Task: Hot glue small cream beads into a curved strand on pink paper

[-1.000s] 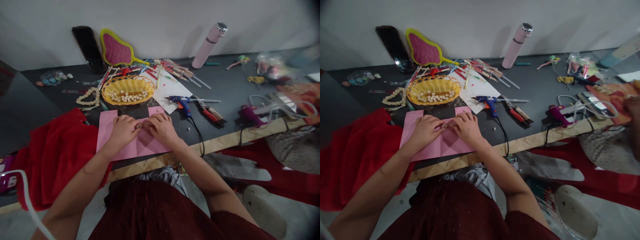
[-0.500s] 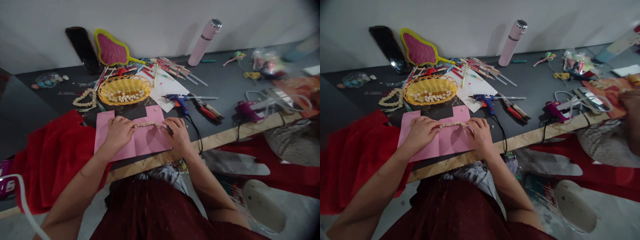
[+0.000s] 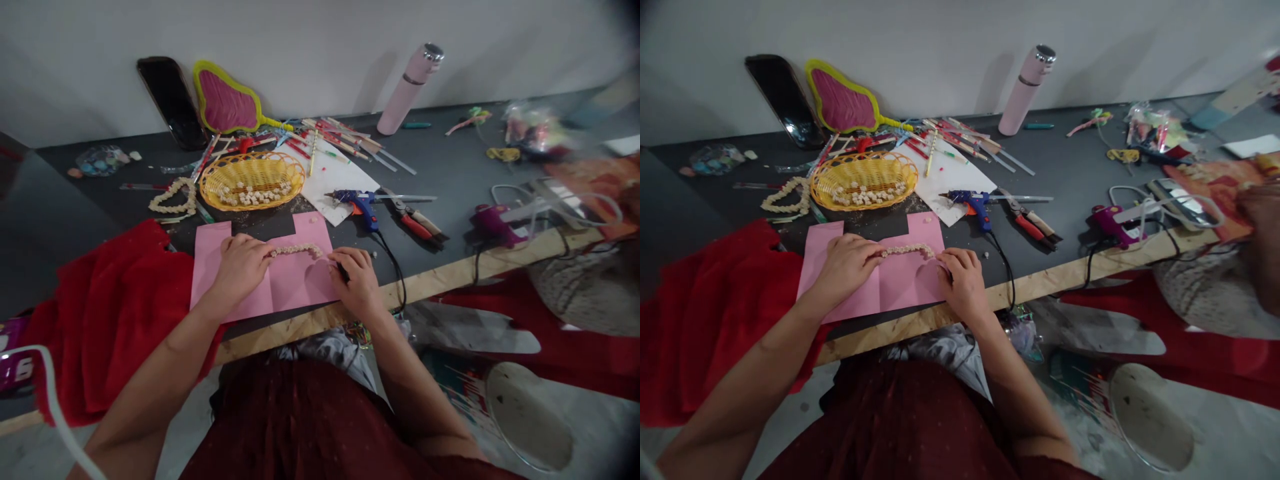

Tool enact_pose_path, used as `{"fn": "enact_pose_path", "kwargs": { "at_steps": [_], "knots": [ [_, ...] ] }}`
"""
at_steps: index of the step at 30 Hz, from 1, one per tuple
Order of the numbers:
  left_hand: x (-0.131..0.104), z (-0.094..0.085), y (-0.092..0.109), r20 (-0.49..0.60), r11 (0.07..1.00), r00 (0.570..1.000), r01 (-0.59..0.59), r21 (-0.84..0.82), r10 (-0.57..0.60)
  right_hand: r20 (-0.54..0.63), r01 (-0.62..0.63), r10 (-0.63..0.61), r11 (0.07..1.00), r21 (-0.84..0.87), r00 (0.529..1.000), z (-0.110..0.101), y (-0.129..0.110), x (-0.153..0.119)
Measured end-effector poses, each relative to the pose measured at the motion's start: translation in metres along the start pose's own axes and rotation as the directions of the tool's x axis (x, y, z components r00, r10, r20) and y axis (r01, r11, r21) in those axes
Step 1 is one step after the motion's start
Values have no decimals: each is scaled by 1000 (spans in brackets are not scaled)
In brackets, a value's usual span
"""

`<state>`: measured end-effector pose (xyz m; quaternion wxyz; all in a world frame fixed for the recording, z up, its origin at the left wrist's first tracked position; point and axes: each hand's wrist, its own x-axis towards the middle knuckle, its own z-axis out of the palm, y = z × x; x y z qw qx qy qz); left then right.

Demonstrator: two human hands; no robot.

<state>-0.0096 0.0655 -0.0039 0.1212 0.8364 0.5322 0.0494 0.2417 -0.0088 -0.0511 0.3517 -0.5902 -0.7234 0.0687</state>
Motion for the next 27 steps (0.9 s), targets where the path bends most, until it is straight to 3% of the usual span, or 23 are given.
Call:
{"fn": "enact_pose_path", "kwargs": {
  "at_steps": [13,27],
  "knots": [
    [0,6,-2,-81,999,996,-46,3,46,36,-40,41,999,-13,999,6,4,-5],
    [0,0,2,-63,1000,998,-22,-12,22,10,-38,38,999,2,999,6,6,-5]
  ]
}}
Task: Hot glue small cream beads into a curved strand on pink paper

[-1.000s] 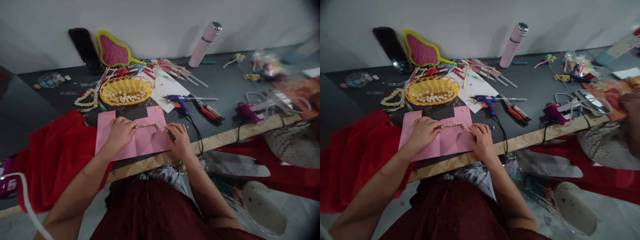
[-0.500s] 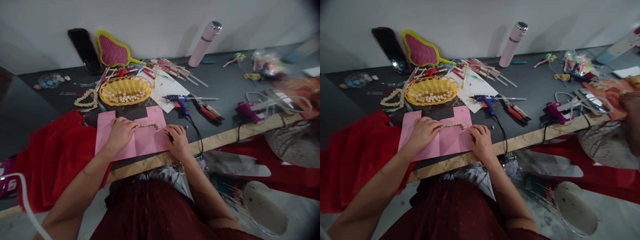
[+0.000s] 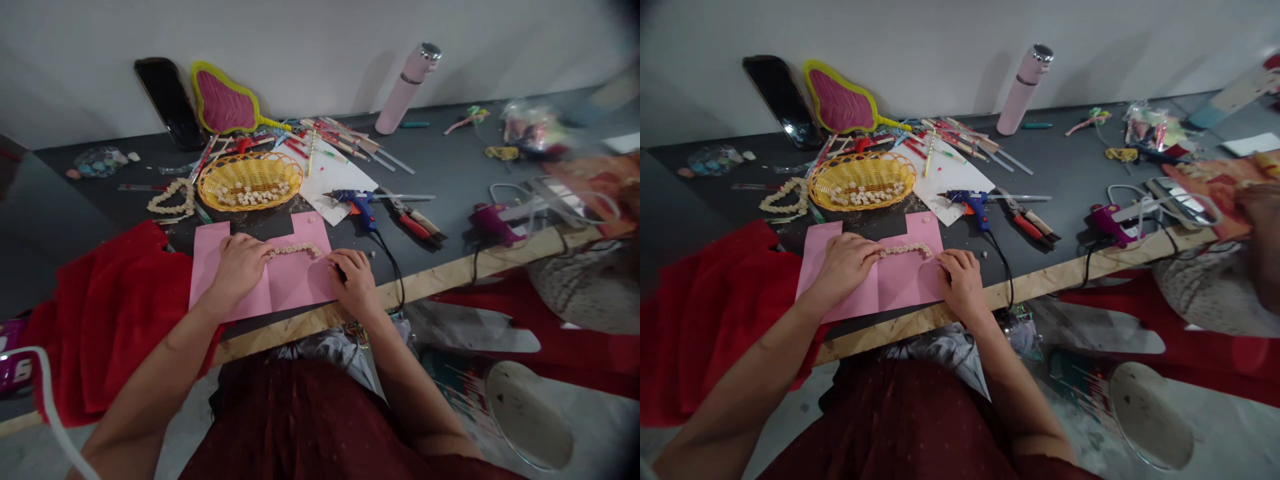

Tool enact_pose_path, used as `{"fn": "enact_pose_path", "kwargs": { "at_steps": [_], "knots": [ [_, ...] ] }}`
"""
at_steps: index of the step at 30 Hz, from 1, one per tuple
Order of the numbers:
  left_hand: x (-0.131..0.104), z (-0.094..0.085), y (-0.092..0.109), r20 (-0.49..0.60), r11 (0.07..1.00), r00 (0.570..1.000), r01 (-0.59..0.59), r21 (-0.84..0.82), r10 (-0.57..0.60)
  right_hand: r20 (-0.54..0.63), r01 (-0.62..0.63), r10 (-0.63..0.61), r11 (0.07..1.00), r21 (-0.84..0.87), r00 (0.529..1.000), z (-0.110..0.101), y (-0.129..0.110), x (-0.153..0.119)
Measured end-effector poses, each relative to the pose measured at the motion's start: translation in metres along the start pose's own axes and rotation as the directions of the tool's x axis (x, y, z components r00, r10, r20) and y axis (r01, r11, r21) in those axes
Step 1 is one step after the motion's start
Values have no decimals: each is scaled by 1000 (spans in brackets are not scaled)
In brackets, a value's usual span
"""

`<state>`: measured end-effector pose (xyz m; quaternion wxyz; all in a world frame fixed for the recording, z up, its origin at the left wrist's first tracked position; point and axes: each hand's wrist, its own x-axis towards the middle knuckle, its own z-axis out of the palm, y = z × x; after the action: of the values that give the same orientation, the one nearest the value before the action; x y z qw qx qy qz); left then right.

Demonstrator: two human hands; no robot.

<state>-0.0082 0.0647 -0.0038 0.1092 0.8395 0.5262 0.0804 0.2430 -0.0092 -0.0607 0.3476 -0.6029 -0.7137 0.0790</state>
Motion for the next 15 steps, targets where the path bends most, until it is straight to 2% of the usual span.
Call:
{"fn": "enact_pose_path", "kwargs": {
  "at_steps": [8,11,15],
  "knots": [
    [0,-19,-2,-95,997,995,32,70,-25,-8,-21,21,998,52,1000,1,2,3],
    [-6,-25,-3,-75,996,997,-14,88,21,-37,-18,22,994,105,999,0,3,2],
    [-33,-19,2,-3,990,990,-141,22,141,-23,8,-6,996,88,1000,-4,1,-1]
  ]
}}
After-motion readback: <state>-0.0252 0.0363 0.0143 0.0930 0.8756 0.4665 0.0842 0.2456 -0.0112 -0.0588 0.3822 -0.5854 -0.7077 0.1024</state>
